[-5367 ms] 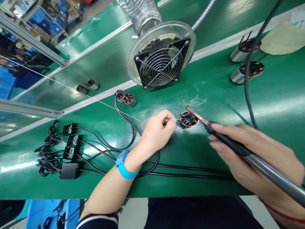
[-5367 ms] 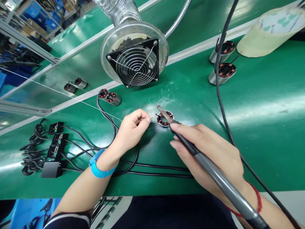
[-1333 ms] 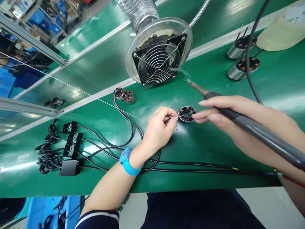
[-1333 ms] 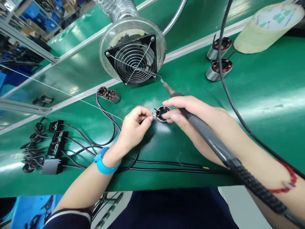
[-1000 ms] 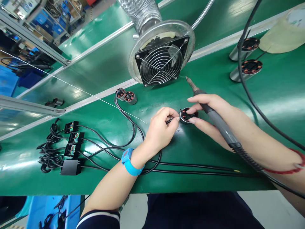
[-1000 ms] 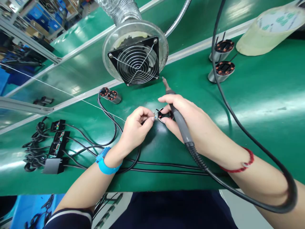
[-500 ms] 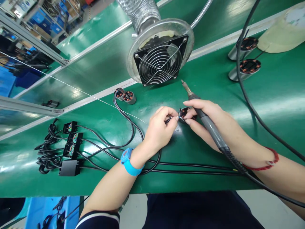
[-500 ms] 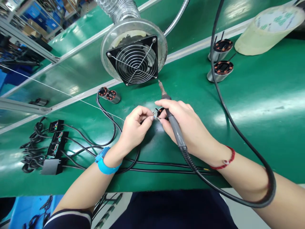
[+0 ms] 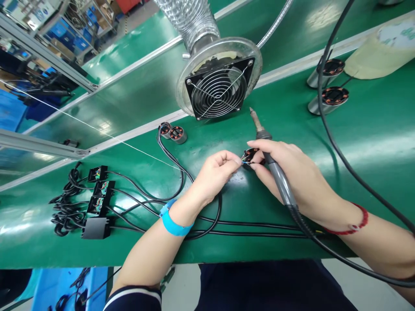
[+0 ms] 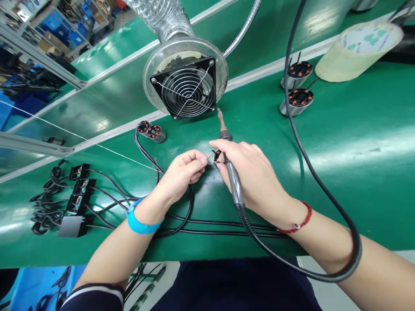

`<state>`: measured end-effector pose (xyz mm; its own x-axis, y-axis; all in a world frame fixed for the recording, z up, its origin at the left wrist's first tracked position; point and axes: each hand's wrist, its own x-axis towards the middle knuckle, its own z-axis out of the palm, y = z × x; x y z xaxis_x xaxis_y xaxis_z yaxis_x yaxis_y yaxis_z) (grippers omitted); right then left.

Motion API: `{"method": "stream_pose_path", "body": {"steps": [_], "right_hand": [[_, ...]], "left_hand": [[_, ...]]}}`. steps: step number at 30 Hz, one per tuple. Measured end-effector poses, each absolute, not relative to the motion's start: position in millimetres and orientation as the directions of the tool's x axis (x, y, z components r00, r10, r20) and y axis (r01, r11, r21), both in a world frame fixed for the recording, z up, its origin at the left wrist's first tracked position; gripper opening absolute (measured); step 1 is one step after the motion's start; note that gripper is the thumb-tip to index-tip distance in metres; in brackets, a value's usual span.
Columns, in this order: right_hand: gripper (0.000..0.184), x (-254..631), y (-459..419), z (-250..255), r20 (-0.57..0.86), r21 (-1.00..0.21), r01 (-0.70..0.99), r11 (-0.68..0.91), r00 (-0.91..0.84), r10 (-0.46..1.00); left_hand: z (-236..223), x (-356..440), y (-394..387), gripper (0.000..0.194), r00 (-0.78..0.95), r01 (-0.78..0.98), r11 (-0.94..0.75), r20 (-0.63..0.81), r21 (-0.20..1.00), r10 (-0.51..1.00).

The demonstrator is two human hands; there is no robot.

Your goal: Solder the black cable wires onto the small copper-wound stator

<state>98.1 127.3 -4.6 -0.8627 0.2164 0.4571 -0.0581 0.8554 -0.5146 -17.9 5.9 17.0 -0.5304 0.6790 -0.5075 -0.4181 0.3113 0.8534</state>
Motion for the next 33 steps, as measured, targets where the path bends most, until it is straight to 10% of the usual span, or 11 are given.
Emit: {"method": "stream_pose_path", "body": {"steps": [16, 33], "right_hand": [[0.038, 100.8, 123.1, -5.4, 0.297, -0.857, -0.079, 0.509, -0.884, 0.363], [0.04, 98.6, 119.1, -2.3, 0.346, -0.743, -0.084, 0.665, -0.898, 0.273]], "left_hand": [[17.8, -19.0, 1.9, 0.011, -0.468, -0.453, 0.277, -0.491, 0.847, 0.735], [14.3, -22.9, -3.2, 0.017, -0.478, -0.258, 0.267, -0.363, 0.929, 0.8]]}}
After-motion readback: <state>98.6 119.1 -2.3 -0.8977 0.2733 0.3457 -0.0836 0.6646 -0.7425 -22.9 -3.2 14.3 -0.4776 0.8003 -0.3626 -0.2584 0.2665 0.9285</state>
